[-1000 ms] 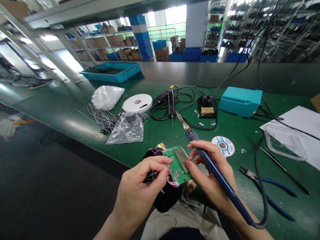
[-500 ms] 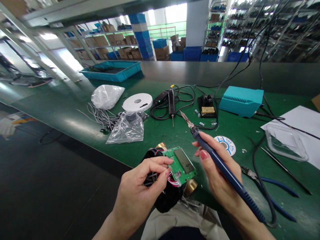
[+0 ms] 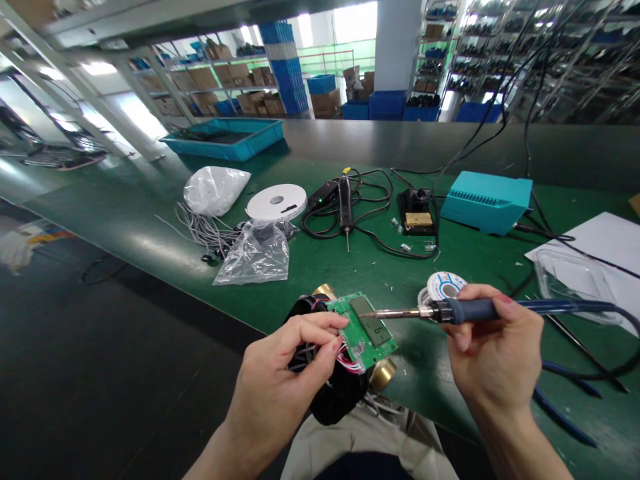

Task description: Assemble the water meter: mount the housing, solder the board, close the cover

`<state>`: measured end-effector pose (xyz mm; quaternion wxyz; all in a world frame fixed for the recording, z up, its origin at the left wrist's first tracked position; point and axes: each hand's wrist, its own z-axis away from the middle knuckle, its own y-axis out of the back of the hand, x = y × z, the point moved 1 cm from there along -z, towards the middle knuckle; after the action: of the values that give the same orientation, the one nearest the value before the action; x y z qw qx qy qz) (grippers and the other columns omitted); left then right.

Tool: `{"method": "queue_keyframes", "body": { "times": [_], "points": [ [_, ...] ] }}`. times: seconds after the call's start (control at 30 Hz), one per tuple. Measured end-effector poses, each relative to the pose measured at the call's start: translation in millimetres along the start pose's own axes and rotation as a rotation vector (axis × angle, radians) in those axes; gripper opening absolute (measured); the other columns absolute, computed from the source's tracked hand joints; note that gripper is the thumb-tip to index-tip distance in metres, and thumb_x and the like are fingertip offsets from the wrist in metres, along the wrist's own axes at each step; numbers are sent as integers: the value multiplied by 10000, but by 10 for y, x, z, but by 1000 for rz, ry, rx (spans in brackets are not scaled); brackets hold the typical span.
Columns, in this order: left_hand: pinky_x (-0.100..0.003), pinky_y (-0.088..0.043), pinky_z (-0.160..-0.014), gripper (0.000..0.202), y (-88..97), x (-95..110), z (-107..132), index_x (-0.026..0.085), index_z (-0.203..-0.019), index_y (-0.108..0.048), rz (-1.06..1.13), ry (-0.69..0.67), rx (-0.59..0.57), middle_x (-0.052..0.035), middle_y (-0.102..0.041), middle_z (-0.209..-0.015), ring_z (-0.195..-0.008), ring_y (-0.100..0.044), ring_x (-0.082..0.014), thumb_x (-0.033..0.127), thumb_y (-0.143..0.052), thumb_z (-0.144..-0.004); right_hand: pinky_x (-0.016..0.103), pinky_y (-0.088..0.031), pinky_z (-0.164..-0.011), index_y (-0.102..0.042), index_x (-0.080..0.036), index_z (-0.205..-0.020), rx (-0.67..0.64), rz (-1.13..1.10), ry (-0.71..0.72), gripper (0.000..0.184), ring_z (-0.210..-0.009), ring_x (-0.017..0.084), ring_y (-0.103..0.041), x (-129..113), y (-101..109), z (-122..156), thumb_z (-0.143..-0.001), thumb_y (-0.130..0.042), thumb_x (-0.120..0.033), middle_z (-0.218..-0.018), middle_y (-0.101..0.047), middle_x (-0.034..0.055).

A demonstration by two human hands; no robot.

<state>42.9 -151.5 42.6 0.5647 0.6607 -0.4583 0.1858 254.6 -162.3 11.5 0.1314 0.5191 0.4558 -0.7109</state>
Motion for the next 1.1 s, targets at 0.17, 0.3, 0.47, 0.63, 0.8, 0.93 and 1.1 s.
{"method": "queue_keyframes", "body": {
  "times": [0.17,0.3,0.47,0.63,0.8,0.93,1.1],
  "points": [
    [-154,-529,-775,115,3,2,6,197,-694,-608,11,-1,10,28,-727,-885,-790,-687,-85,134,-585,-787,173,-223,-338,-617,-172,-627,-16,48,-86,251,-289,58,-335,44,5,41,-725,-501,-371,-312,-411,-48],
    [-138,-519,-780,112,-6,-4,5,195,-702,-610,26,13,1,28,-726,-890,-808,-686,-79,127,-583,-787,156,-221,-319,-623,-168,-615,-29,72,-104,246,-284,46,-347,47,-17,65,-723,-508,-358,-339,-441,-45],
    [-120,-514,-771,114,-2,-2,-3,193,-697,-610,22,2,-1,29,-726,-888,-811,-684,-70,128,-583,-786,149,-246,-318,-632,-163,-617,-41,81,-73,229,-298,24,-376,38,-30,79,-726,-514,-325,-488,-568,-23],
    [-122,-518,-769,116,-8,3,-1,192,-697,-609,25,2,-1,24,-725,-887,-820,-685,-74,122,-580,-785,151,-251,-322,-632,-164,-615,-30,85,-78,221,-302,16,-380,38,-20,78,-722,-523,-324,-532,-589,-24],
    [-117,-516,-768,115,-13,-9,0,193,-703,-611,25,-7,3,26,-725,-894,-823,-684,-72,115,-584,-783,150,-253,-324,-629,-163,-605,-34,79,-95,219,-303,16,-384,40,-32,93,-714,-530,-326,-520,-578,-29],
    [-123,-519,-767,116,-16,-12,-10,193,-705,-611,22,-11,10,27,-725,-890,-812,-685,-73,114,-582,-784,152,-250,-325,-630,-163,-610,-38,82,-87,225,-300,25,-377,41,-33,92,-715,-524,-331,-474,-550,-33],
    [-154,-531,-771,127,-17,6,-4,193,-687,-608,26,3,4,22,-726,-882,-803,-688,-89,120,-576,-786,168,-229,-329,-626,-164,-627,-53,91,-81,237,-295,48,-354,52,-13,80,-727,-515,-348,-376,-478,-43]
  ]
}}
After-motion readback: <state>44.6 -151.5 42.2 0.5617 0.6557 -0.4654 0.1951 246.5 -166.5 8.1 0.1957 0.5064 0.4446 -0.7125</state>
